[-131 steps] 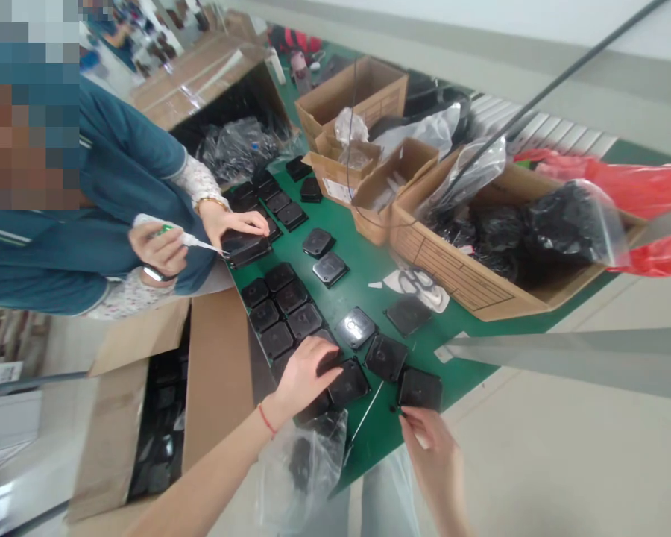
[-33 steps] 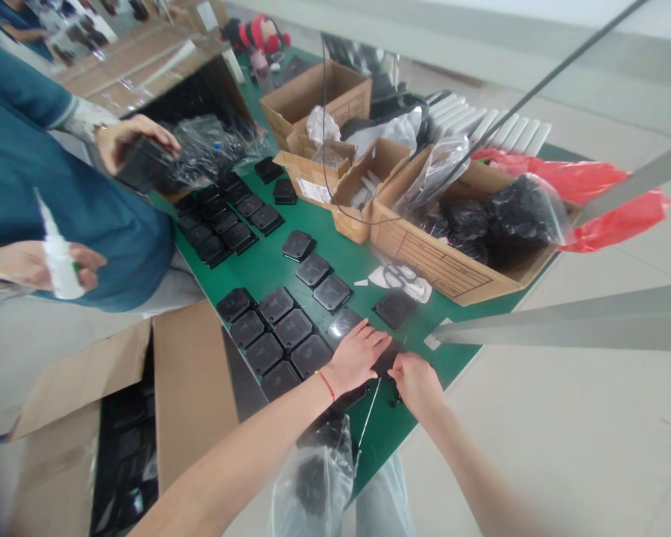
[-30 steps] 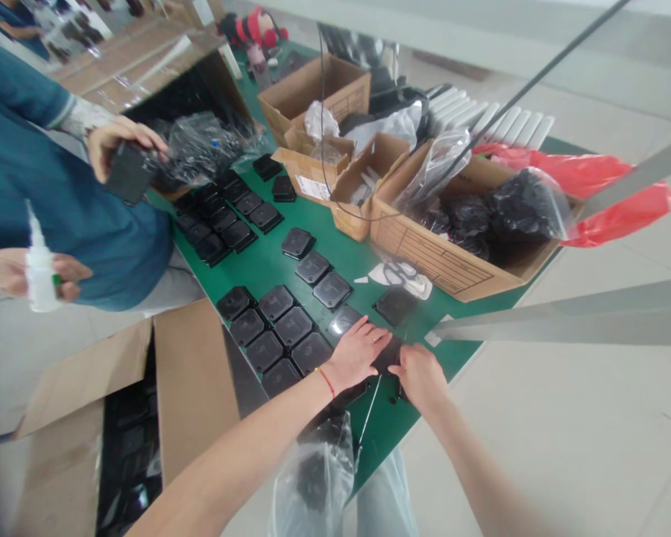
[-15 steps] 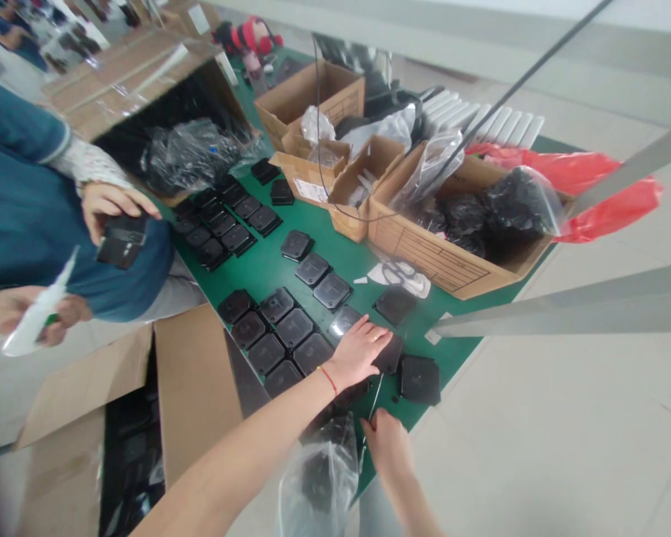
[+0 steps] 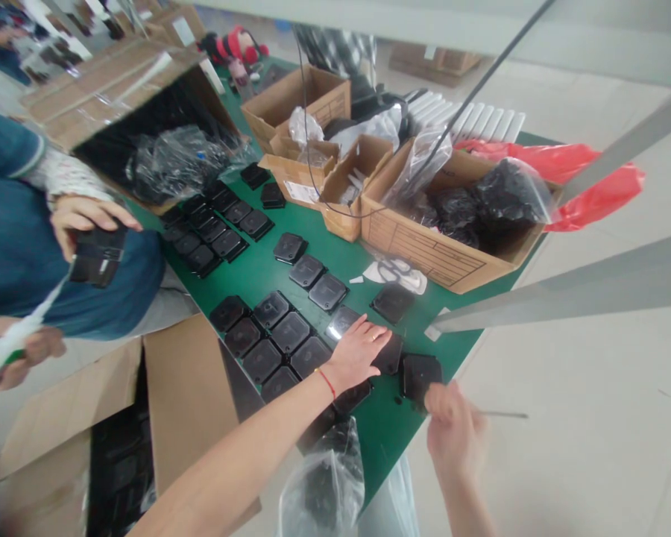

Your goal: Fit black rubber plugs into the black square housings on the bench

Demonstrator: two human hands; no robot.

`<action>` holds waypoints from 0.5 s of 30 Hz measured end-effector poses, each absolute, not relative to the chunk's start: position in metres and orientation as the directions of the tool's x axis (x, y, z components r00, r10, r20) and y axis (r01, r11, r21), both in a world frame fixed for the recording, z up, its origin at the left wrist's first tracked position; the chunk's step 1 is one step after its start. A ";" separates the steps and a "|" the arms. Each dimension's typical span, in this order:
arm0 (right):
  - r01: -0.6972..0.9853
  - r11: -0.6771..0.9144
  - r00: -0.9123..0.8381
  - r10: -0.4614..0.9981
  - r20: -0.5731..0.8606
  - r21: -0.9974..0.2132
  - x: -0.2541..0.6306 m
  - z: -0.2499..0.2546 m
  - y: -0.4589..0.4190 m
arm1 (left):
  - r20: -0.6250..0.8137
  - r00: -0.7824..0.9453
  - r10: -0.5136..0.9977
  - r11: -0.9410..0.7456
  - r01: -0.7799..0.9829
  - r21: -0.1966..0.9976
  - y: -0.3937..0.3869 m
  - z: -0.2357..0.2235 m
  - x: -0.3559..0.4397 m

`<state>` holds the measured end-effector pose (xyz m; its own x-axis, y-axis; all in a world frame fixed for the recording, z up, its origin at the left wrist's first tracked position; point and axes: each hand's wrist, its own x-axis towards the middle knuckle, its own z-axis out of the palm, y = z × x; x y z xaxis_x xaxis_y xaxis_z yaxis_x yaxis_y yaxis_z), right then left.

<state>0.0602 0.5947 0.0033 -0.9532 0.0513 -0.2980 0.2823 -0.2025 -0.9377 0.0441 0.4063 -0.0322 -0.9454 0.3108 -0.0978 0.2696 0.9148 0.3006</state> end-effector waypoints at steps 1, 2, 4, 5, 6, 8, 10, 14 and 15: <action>0.198 -0.272 -0.976 0.037 -0.216 -0.941 0.046 0.005 0.582 | -0.098 -0.946 0.309 0.915 0.268 0.302 0.406 -0.032 0.044; 0.142 -0.322 -0.987 0.020 -0.157 -0.936 0.035 0.005 0.571 | -0.096 -0.947 0.307 0.914 0.266 0.306 0.406 -0.032 0.044; 0.086 -0.359 -0.996 -0.026 -0.082 -0.930 0.024 0.000 0.555 | -0.085 -0.950 0.302 0.912 0.261 0.318 0.406 -0.031 0.045; 0.075 -0.344 -0.997 -0.048 -0.062 -0.936 0.023 -0.005 0.550 | -0.081 -0.951 0.297 0.911 0.257 0.322 0.406 -0.031 0.045; 0.064 -0.316 -0.997 -0.067 -0.045 -0.947 0.024 -0.009 0.547 | -0.078 -0.953 0.294 0.911 0.254 0.326 0.406 -0.031 0.045; 0.037 -0.255 -0.995 -0.095 -0.013 -0.966 0.028 -0.017 0.545 | -0.079 -0.952 0.296 0.909 0.255 0.329 0.406 -0.030 0.045; 0.033 -0.232 -0.993 -0.115 -0.006 -0.972 0.033 -0.021 0.546 | -0.082 -0.951 0.298 0.908 0.256 0.330 0.406 -0.030 0.045; 0.057 -0.184 -0.985 -0.171 -0.025 -0.981 0.037 -0.020 0.546 | -0.080 -0.953 0.292 0.908 0.251 0.336 0.405 -0.029 0.045; 0.060 -0.174 -0.983 -0.181 -0.028 -0.983 0.037 -0.020 0.545 | -0.080 -0.953 0.294 0.907 0.252 0.337 0.405 -0.029 0.045</action>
